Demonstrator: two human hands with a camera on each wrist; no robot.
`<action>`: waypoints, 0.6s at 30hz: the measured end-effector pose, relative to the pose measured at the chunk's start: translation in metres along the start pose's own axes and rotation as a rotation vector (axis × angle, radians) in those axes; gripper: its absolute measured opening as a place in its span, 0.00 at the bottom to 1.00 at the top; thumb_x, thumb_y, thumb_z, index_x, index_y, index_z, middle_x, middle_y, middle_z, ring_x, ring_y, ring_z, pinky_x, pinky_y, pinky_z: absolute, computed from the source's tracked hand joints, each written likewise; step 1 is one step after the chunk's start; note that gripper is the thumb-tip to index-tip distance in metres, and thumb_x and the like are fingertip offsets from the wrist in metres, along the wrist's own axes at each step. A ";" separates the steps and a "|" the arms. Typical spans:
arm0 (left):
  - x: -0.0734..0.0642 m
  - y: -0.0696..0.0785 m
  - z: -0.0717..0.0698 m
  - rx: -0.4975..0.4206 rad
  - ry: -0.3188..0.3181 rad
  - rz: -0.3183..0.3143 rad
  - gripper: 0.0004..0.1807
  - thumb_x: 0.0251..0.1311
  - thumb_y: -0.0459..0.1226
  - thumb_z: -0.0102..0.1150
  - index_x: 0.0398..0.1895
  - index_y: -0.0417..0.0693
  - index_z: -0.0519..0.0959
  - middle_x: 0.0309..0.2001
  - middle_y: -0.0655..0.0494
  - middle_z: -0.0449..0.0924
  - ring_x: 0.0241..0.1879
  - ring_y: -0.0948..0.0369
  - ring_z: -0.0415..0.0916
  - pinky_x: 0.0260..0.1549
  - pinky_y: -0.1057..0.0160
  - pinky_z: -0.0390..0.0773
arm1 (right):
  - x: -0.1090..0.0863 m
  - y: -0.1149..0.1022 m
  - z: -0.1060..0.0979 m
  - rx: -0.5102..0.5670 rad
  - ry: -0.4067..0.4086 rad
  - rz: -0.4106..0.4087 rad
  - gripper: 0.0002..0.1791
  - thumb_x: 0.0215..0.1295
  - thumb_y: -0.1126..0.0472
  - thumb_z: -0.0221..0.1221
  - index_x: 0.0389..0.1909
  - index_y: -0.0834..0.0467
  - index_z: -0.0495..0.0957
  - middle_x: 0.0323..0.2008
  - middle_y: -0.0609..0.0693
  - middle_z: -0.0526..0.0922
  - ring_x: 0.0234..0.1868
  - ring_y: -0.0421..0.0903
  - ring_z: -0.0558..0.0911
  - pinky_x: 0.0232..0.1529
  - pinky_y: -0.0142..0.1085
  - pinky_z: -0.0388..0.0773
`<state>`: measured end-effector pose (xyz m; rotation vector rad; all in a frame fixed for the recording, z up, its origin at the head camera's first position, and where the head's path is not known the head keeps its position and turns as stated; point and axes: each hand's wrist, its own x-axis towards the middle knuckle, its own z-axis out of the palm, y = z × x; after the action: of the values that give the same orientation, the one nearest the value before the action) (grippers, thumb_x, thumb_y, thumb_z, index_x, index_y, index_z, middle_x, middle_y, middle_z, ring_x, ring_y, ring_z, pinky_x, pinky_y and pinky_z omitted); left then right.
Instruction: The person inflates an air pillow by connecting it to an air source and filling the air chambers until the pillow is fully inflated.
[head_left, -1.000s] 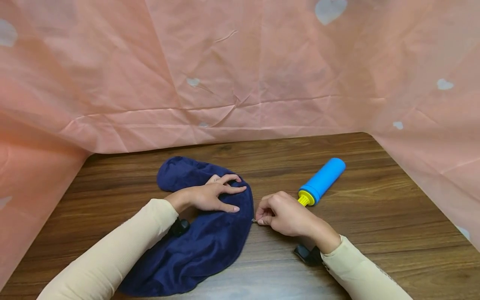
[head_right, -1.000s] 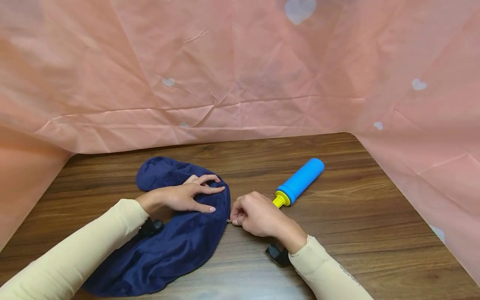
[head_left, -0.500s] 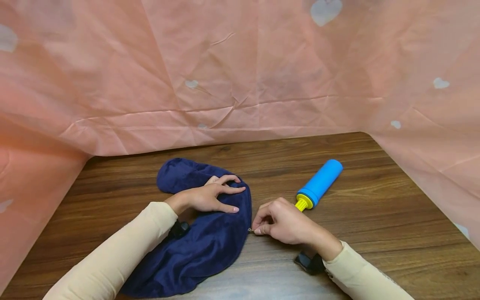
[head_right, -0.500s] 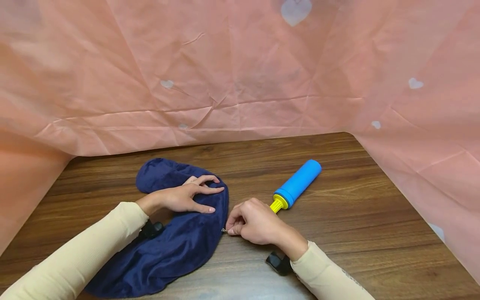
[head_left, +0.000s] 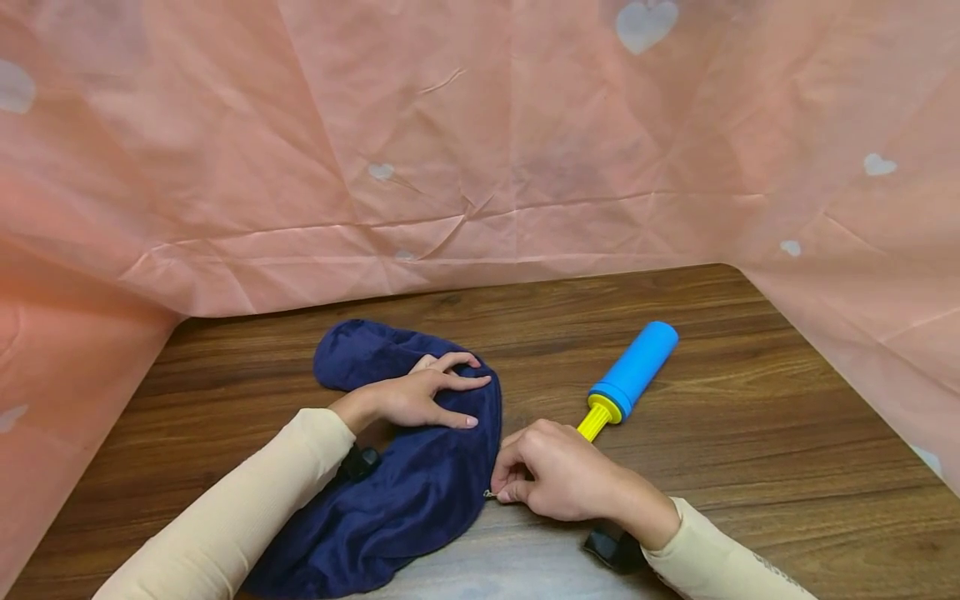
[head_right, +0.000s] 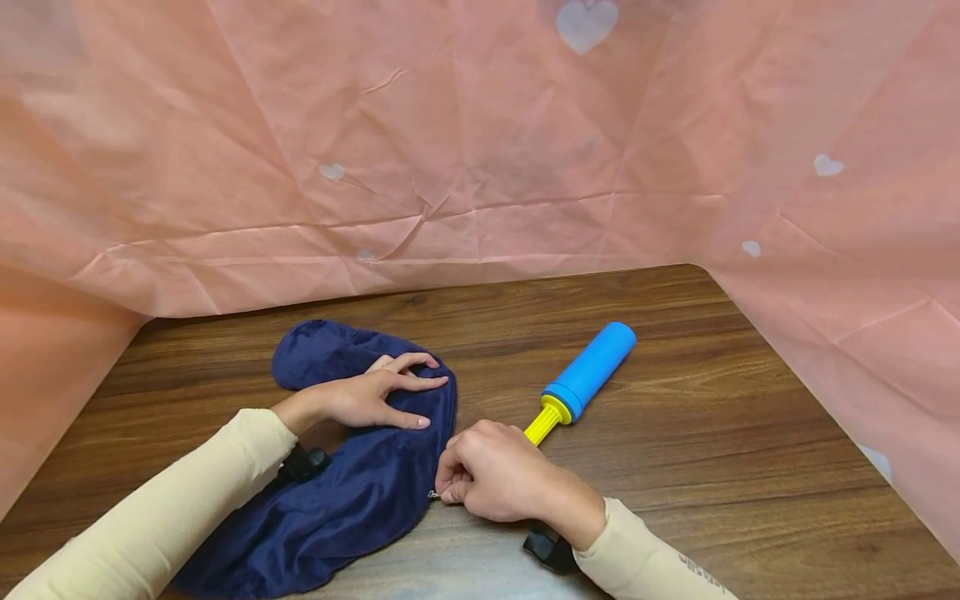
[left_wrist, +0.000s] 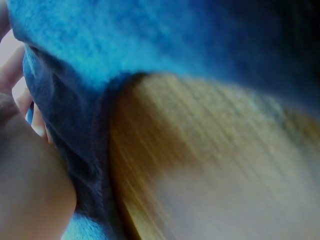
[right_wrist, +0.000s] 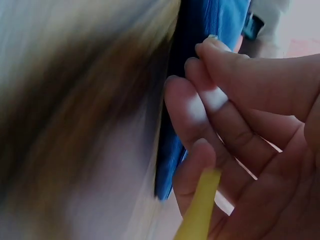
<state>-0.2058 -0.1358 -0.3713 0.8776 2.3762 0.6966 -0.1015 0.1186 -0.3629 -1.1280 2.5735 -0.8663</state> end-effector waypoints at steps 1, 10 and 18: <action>0.000 0.000 0.000 0.000 0.000 -0.001 0.39 0.73 0.53 0.66 0.83 0.64 0.65 0.87 0.59 0.47 0.74 0.47 0.52 0.76 0.39 0.57 | 0.000 -0.003 0.002 0.005 -0.008 0.001 0.07 0.66 0.60 0.74 0.30 0.43 0.89 0.30 0.30 0.84 0.29 0.24 0.76 0.34 0.26 0.75; 0.000 0.003 -0.001 -0.007 -0.013 -0.024 0.39 0.74 0.52 0.66 0.84 0.64 0.64 0.88 0.58 0.46 0.76 0.46 0.50 0.78 0.38 0.55 | 0.000 -0.021 0.024 0.143 -0.078 0.012 0.06 0.66 0.59 0.74 0.32 0.44 0.90 0.30 0.28 0.83 0.30 0.22 0.77 0.36 0.23 0.76; 0.002 0.006 -0.003 0.004 -0.022 -0.050 0.39 0.73 0.53 0.67 0.84 0.65 0.64 0.87 0.59 0.47 0.76 0.47 0.52 0.79 0.38 0.56 | -0.001 -0.036 0.033 0.147 -0.069 -0.014 0.03 0.68 0.56 0.73 0.34 0.44 0.91 0.31 0.28 0.84 0.30 0.20 0.76 0.34 0.21 0.75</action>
<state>-0.2065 -0.1312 -0.3663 0.8203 2.3727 0.6596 -0.0661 0.0856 -0.3690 -1.1143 2.4056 -0.9835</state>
